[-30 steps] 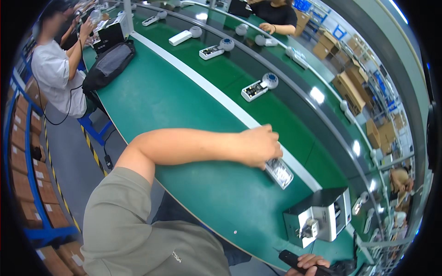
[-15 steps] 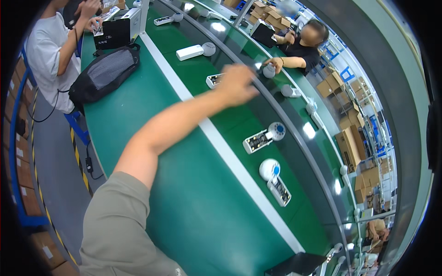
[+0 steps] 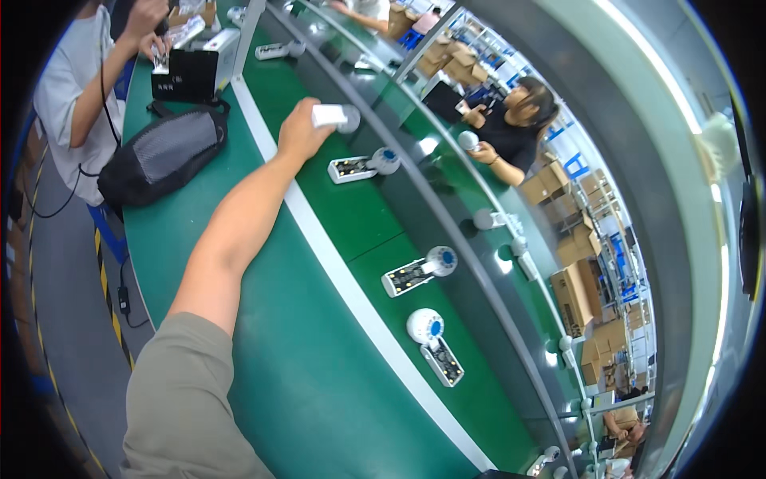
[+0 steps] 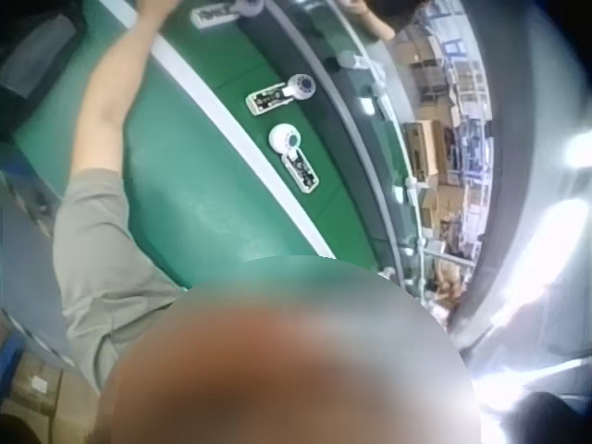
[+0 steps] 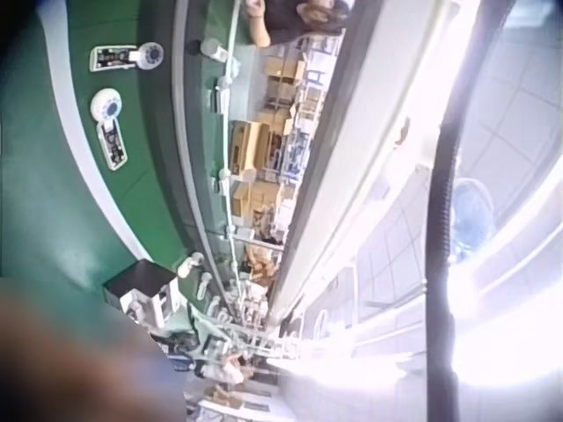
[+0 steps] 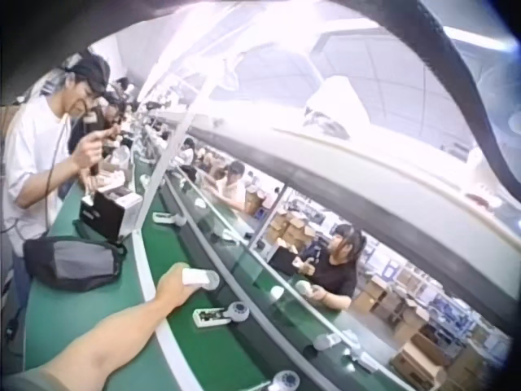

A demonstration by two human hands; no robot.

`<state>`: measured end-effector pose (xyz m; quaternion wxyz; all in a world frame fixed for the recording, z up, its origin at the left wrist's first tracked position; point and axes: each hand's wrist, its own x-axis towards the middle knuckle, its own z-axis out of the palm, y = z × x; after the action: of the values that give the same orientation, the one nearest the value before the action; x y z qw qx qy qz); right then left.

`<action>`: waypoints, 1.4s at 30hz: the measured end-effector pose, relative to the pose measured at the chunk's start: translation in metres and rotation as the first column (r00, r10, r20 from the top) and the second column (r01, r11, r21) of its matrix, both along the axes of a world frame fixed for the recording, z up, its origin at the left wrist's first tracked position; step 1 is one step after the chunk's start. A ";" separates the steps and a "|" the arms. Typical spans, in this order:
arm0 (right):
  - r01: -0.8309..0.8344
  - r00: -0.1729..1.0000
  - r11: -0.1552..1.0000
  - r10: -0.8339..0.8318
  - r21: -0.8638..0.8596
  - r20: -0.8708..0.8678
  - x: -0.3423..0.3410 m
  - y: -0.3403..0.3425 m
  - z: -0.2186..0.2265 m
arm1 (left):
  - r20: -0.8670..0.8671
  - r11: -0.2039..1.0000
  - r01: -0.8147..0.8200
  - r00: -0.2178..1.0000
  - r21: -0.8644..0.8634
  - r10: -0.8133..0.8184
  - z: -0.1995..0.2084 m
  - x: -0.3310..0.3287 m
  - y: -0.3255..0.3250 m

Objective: Assemble electronic components onto circuit boards using an electric screwdriver on an assembly line.

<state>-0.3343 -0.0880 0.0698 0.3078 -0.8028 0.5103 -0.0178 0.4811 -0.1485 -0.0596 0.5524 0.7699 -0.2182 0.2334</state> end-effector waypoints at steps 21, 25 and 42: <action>0.343 0.117 0.930 -0.183 0.133 0.976 -0.030 0.044 -0.069 | 0.120 -0.061 0.577 -0.270 0.814 -0.955 0.032 -0.540 0.088; 0.209 0.031 0.974 0.077 -0.082 0.997 -0.022 0.030 -0.038 | 0.027 -0.128 0.511 -0.286 0.850 -0.958 0.020 -0.606 0.086; 0.167 0.152 0.918 0.337 -0.360 0.929 -0.017 -0.014 -0.007 | -0.054 -0.248 0.513 -0.364 0.821 -0.930 0.025 -0.571 0.066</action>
<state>-0.3514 -0.1019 0.0631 0.4018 -0.6669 0.1250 -0.6150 -0.0903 -0.0823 -0.0344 0.1449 0.2842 -0.9451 -0.0703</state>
